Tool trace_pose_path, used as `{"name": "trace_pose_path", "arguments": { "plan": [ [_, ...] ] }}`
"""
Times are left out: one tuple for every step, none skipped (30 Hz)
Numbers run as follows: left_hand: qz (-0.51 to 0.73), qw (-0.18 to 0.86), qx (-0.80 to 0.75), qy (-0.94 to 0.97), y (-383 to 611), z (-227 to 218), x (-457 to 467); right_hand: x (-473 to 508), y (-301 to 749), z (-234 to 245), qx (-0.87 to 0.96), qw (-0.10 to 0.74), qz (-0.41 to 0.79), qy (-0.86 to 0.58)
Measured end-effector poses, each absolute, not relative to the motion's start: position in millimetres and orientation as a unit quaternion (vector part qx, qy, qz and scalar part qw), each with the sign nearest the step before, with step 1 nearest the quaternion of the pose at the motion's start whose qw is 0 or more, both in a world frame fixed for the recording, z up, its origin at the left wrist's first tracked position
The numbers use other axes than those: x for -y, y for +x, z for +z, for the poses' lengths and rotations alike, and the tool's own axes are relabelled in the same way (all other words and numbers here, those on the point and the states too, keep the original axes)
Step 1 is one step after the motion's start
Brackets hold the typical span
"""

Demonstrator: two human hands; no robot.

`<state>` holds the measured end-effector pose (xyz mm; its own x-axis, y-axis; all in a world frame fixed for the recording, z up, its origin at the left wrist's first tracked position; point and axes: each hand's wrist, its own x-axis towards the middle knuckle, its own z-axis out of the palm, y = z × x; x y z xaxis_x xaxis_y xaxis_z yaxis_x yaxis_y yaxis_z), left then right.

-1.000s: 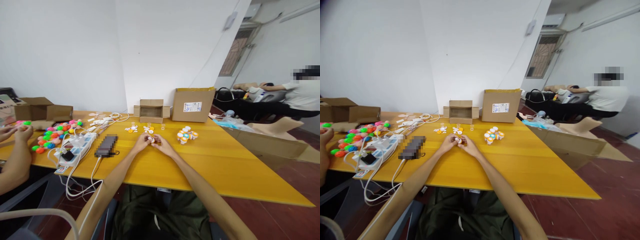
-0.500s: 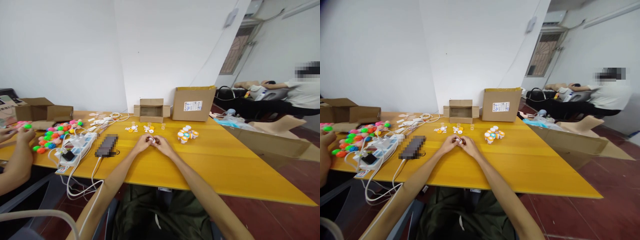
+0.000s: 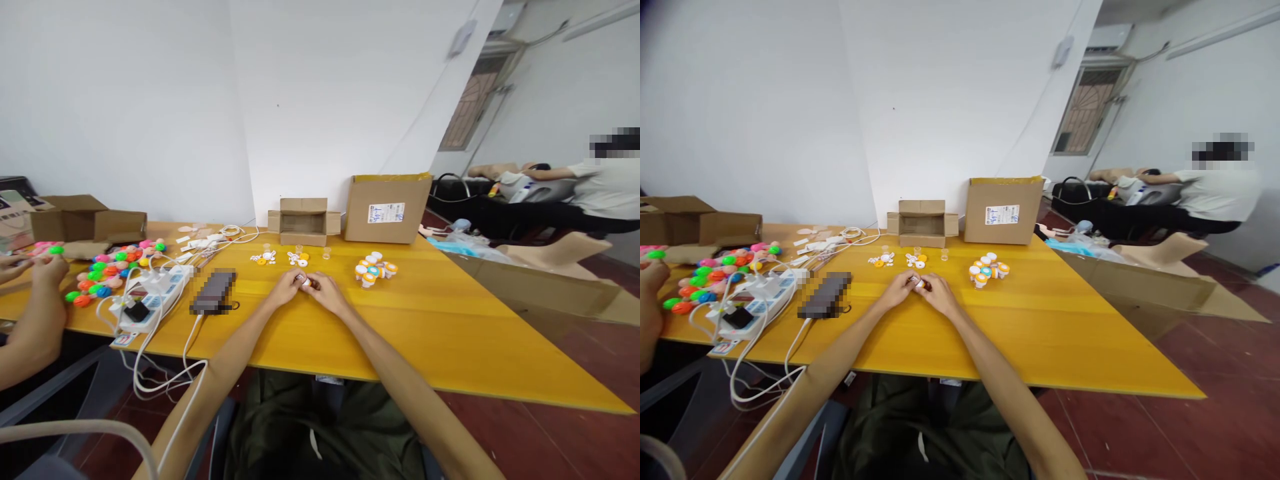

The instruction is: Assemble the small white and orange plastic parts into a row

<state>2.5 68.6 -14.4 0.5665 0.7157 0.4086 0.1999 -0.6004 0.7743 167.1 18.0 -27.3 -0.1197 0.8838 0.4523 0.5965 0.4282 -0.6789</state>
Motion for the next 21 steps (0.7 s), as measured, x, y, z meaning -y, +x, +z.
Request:
{"name": "trace_pose_path", "arguments": {
  "plan": [
    [0.371,0.347,-0.281,0.814,2.3,-14.9,-68.8,-17.8,166.7,-26.8,0.73,0.423,0.166,-0.511],
    [0.371,0.346,-0.282,0.815,2.1,-15.4,-69.1,-17.6,166.1,-26.2,0.731,0.42,0.163,-0.513],
    [0.371,0.345,-0.281,0.815,1.8,-15.9,-69.3,-17.4,165.6,-25.6,0.731,0.417,0.161,-0.515],
    [0.371,0.344,-0.28,0.815,1.5,-16.4,-69.6,-17.1,165.0,-24.9,0.732,0.414,0.16,-0.517],
    [0.372,0.344,-0.279,0.816,1.2,-17.0,-70.0,-16.8,164.5,-24.2,0.733,0.412,0.159,-0.518],
    [0.373,0.345,-0.277,0.816,0.9,-17.5,-70.3,-16.4,164.1,-23.6,0.732,0.41,0.16,-0.519],
    [0.374,0.346,-0.275,0.816,0.7,-18.0,-70.7,-16.0,163.7,-22.9,0.732,0.409,0.162,-0.52],
    [0.374,0.347,-0.272,0.816,0.5,-18.4,-71.1,-15.6,163.5,-22.3,0.731,0.409,0.164,-0.521],
    [0.373,0.349,-0.27,0.816,0.4,-18.7,-71.4,-15.3,163.4,-21.8,0.731,0.408,0.166,-0.521],
    [0.372,0.351,-0.269,0.816,0.4,-18.9,-71.8,-15.1,163.3,-21.5,0.731,0.409,0.169,-0.52],
    [0.371,0.353,-0.267,0.816,0.4,-19.0,-72.1,-15.0,163.4,-21.2,0.73,0.409,0.17,-0.52],
    [0.369,0.355,-0.266,0.817,0.4,-19.0,-72.4,-14.9,163.5,-21.0,0.73,0.409,0.172,-0.52],
    [0.368,0.357,-0.266,0.817,0.5,-19.0,-72.7,-15.0,163.6,-21.0,0.73,0.409,0.173,-0.519],
    [0.366,0.359,-0.266,0.816,0.5,-19.0,-73.0,-15.1,163.7,-21.1,0.73,0.409,0.175,-0.519],
    [0.365,0.361,-0.266,0.816,0.4,-19.0,-73.4,-15.3,163.8,-21.2,0.73,0.408,0.177,-0.518],
    [0.362,0.363,-0.266,0.816,0.3,-19.0,-73.7,-15.4,163.8,-21.3,0.731,0.407,0.18,-0.518],
    [0.36,0.365,-0.266,0.817,0.2,-19.1,-74.1,-15.5,163.8,-21.4,0.731,0.404,0.181,-0.519],
    [0.358,0.365,-0.266,0.817,0.0,-19.2,-74.4,-15.5,163.8,-21.4,0.731,0.4,0.181,-0.522],
    [0.356,0.365,-0.267,0.818,-0.2,-19.4,-74.7,-15.3,163.6,-21.4,0.731,0.396,0.18,-0.526],
    [0.354,0.365,-0.268,0.819,-0.3,-19.6,-75.0,-15.0,163.5,-21.2,0.732,0.392,0.177,-0.529],
    [0.353,0.364,-0.269,0.819,-0.4,-19.9,-75.1,-14.6,163.3,-21.1,0.733,0.389,0.172,-0.531]
  ]
}}
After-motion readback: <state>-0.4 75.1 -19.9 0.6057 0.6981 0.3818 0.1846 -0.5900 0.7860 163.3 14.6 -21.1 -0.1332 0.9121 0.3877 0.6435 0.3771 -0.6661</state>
